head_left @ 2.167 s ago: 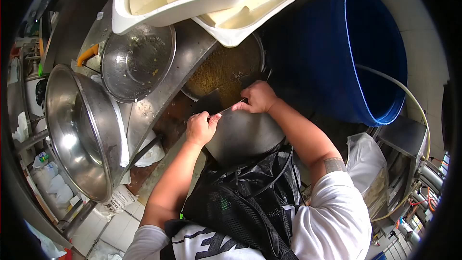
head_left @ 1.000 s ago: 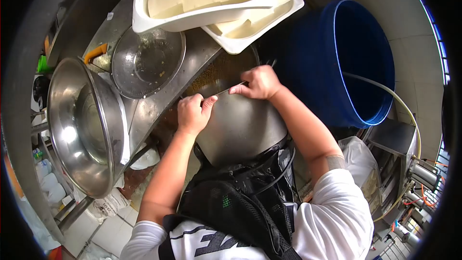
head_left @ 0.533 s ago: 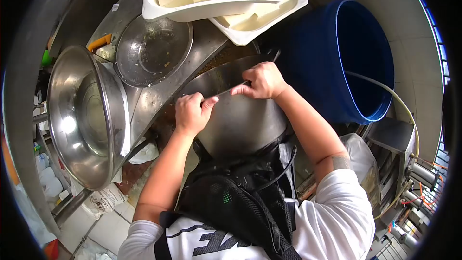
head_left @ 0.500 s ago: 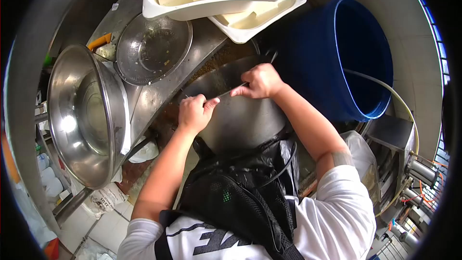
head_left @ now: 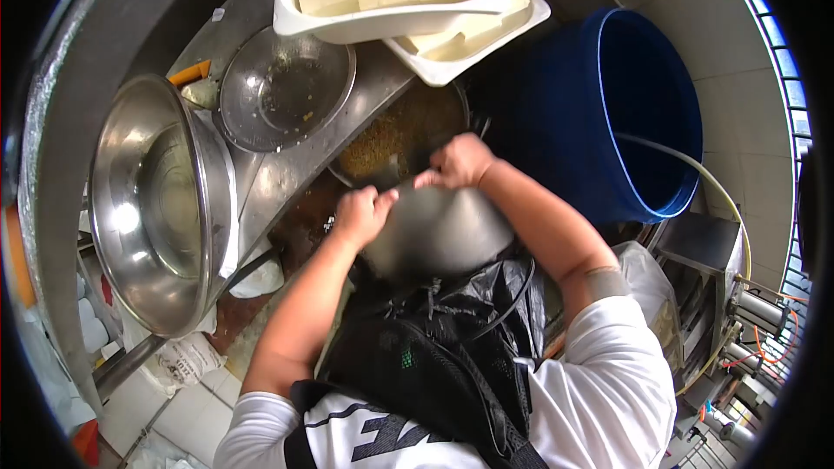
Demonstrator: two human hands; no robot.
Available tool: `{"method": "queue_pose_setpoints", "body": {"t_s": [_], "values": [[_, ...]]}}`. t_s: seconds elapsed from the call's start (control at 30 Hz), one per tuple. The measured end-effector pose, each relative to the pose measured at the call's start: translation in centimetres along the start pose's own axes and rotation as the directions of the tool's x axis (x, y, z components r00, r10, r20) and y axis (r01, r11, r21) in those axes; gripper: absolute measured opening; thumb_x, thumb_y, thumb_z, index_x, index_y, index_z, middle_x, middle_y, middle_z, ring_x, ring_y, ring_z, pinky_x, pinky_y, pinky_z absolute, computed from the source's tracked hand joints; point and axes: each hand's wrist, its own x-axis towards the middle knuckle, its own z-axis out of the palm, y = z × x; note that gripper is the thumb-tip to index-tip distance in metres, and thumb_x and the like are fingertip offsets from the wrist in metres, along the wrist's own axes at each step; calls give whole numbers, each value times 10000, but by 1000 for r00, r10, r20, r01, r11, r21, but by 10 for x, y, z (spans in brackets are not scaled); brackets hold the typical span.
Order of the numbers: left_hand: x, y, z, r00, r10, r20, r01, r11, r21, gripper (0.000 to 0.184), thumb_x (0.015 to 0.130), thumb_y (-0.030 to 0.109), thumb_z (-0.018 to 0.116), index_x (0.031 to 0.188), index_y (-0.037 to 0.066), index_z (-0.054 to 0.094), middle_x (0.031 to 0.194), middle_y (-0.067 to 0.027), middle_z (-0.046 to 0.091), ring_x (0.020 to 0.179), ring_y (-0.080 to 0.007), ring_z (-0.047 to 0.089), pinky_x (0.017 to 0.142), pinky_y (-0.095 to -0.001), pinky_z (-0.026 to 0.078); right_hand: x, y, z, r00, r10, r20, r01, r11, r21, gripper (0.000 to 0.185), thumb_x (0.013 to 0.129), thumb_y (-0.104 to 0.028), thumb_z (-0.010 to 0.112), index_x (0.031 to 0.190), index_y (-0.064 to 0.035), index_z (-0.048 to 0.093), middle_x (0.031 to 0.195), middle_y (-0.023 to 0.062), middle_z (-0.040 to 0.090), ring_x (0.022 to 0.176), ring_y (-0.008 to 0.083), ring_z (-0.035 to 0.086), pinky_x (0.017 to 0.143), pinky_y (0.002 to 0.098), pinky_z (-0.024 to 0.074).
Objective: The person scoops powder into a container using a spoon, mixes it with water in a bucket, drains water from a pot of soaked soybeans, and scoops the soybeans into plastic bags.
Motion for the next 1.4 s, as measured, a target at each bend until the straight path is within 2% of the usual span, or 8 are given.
{"method": "queue_pose_setpoints", "body": {"t_s": [0.07,0.33,0.47,0.57,0.73,1.0,1.13,1.4], "values": [[-22,-20,32,998,-59,8,59,995,-81,651,967,608,626,671,29,591,722,-288,641,751,-510,654,660,-588,512,-14,1,36,983,67,169,-81,994,74,844,827,-892,494,684,-99,748,670,160,695,698,395,705,683,485,578],[22,30,-51,994,-31,-104,30,999,-14,614,977,559,646,691,19,598,688,-255,624,694,-475,645,584,-521,482,25,-16,-75,995,102,10,-102,994,40,800,827,-865,541,675,-105,736,638,170,670,679,398,691,648,478,566],[-22,-19,44,1000,-8,-20,7,999,-47,595,967,550,661,702,20,604,692,-240,640,708,-472,651,615,-536,497,-21,-2,25,983,68,173,-80,995,61,823,828,-879,516,686,-99,741,668,167,687,699,402,696,670,482,572],[0,8,8,998,70,0,-70,997,45,648,946,620,640,677,30,612,654,-228,635,702,-462,659,639,-556,506,-29,0,26,965,193,177,-205,977,55,832,827,-879,516,675,-92,739,673,182,683,707,404,696,672,480,572],[12,41,-58,939,231,-255,-206,971,121,584,949,527,689,629,60,544,594,-204,576,601,-442,611,559,-529,470,1,-19,-58,983,68,-168,-58,996,66,751,820,-823,606,606,-109,692,571,153,624,597,379,667,570,460,543],[-6,4,5,999,12,-44,-13,1000,-18,581,953,512,687,668,19,574,683,-255,626,684,-489,637,603,-536,498,-17,-6,23,974,182,134,-196,976,96,830,835,-869,524,672,-83,734,680,181,686,717,395,702,696,485,573],[12,32,-44,934,213,-286,-196,977,89,625,935,578,677,621,53,548,590,-193,603,607,-428,648,568,-521,502,2,-13,-31,990,64,-125,-63,998,19,791,829,-850,555,625,-97,689,604,164,646,630,388,676,593,467,548],[-49,-2,-24,992,-90,87,94,995,-45,574,938,535,705,736,11,587,776,-269,664,798,-481,664,689,-559,517,-24,-56,7,911,170,375,-215,973,82,811,803,-870,568,822,-88,781,797,188,737,838,406,720,785,490,568]]}}
